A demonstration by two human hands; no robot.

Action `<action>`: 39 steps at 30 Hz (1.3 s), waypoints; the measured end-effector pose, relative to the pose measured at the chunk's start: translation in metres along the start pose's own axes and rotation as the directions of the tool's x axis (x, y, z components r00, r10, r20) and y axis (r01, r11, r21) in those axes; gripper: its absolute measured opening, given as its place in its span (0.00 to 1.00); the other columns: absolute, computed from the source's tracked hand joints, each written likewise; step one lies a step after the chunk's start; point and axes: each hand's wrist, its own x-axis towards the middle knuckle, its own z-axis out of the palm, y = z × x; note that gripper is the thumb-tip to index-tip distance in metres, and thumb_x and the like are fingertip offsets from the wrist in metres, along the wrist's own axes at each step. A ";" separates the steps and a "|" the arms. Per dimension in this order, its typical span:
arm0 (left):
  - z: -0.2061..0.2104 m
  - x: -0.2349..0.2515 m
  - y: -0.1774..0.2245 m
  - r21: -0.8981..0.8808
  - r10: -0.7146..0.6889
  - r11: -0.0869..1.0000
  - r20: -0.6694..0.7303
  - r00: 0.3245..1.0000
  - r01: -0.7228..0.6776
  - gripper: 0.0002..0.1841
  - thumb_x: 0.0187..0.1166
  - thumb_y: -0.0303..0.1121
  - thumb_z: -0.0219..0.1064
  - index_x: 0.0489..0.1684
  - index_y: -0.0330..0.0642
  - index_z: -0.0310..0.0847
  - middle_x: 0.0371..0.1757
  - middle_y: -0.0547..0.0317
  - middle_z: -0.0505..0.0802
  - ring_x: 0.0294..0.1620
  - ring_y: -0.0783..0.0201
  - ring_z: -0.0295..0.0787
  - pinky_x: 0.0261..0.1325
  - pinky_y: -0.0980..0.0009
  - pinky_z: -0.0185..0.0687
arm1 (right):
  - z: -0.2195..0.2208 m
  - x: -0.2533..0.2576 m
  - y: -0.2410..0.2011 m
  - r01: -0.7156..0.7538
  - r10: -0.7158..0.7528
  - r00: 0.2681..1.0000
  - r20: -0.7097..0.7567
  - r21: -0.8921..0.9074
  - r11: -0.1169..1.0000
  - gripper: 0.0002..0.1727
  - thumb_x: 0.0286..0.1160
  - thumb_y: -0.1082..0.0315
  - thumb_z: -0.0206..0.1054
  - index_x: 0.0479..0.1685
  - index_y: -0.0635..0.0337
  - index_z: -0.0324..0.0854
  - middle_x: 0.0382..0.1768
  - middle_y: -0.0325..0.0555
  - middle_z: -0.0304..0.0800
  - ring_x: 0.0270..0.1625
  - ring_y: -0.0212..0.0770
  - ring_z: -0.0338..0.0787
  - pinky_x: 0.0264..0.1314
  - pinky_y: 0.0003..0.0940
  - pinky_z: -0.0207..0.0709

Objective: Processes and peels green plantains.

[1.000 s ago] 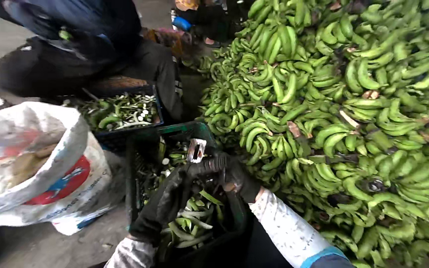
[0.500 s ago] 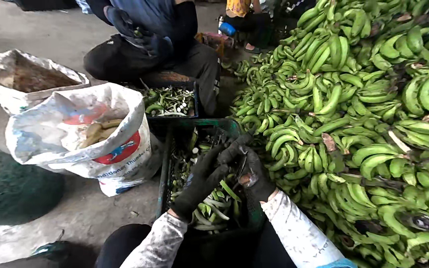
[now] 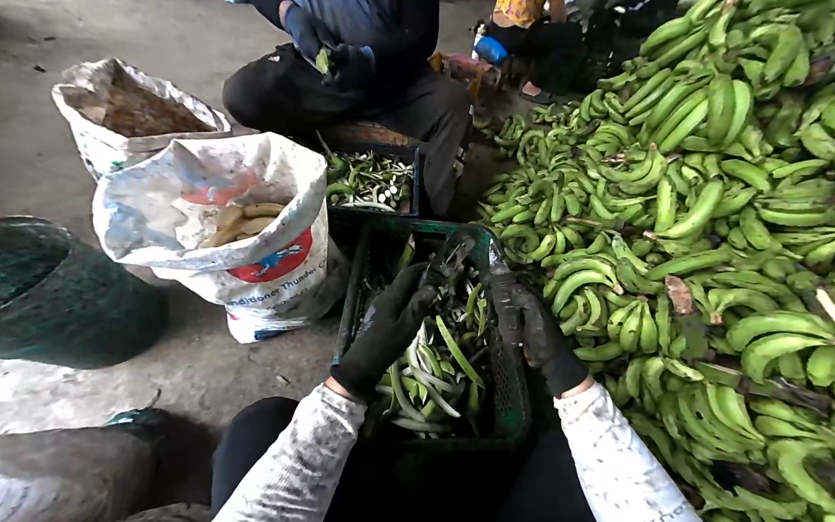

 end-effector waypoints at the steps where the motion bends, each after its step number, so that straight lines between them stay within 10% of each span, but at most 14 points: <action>1: 0.000 0.000 0.000 0.022 0.011 1.000 -0.009 1.000 -0.011 0.29 0.87 0.60 0.53 0.78 0.53 0.74 0.46 0.61 0.90 0.38 0.70 0.87 0.42 0.68 0.86 | 0.000 0.002 0.003 -0.021 0.020 1.000 0.012 0.091 0.996 0.22 0.91 0.52 0.48 0.52 0.58 0.83 0.27 0.34 0.81 0.24 0.25 0.79 0.27 0.20 0.76; 4: -0.002 -0.001 0.002 0.105 0.012 0.994 -0.028 1.000 -0.009 0.27 0.89 0.57 0.53 0.77 0.50 0.74 0.38 0.61 0.87 0.30 0.70 0.81 0.34 0.69 0.80 | 0.000 0.002 0.006 -0.089 0.080 0.996 0.047 0.238 0.967 0.22 0.89 0.53 0.52 0.71 0.55 0.75 0.31 0.37 0.83 0.26 0.27 0.81 0.28 0.22 0.79; 6: -0.003 -0.001 0.003 0.181 -0.019 0.983 -0.043 0.999 0.026 0.24 0.90 0.53 0.54 0.77 0.51 0.75 0.37 0.59 0.88 0.29 0.67 0.82 0.34 0.65 0.82 | 0.001 0.001 0.000 -0.056 0.053 0.998 0.044 0.072 0.996 0.25 0.86 0.49 0.58 0.75 0.52 0.72 0.31 0.37 0.82 0.24 0.28 0.80 0.25 0.23 0.79; 12: -0.002 -0.003 0.001 0.326 0.026 0.945 -0.068 0.997 -0.003 0.21 0.90 0.46 0.57 0.75 0.47 0.77 0.41 0.55 0.91 0.34 0.63 0.88 0.40 0.57 0.86 | -0.001 -0.005 0.002 0.191 -0.182 0.981 0.065 -0.489 0.851 0.30 0.86 0.55 0.58 0.86 0.51 0.68 0.56 0.50 0.91 0.50 0.41 0.91 0.56 0.46 0.85; 27: 0.001 -0.005 0.003 0.551 0.026 0.835 -0.036 0.999 -0.002 0.21 0.88 0.43 0.61 0.75 0.48 0.79 0.48 0.50 0.93 0.44 0.51 0.92 0.48 0.45 0.87 | 0.003 0.002 0.011 0.174 -0.263 0.964 0.035 -0.830 0.530 0.33 0.79 0.51 0.65 0.86 0.43 0.70 0.54 0.60 0.90 0.44 0.62 0.92 0.45 0.65 0.83; 39: 0.001 -0.008 0.007 0.607 0.009 0.795 -0.041 0.999 0.017 0.20 0.88 0.42 0.61 0.75 0.48 0.79 0.47 0.49 0.93 0.43 0.50 0.92 0.47 0.45 0.87 | 0.010 0.005 0.020 0.155 -0.140 0.987 0.081 -0.721 0.676 0.33 0.82 0.55 0.63 0.89 0.42 0.65 0.55 0.56 0.92 0.50 0.57 0.93 0.53 0.64 0.83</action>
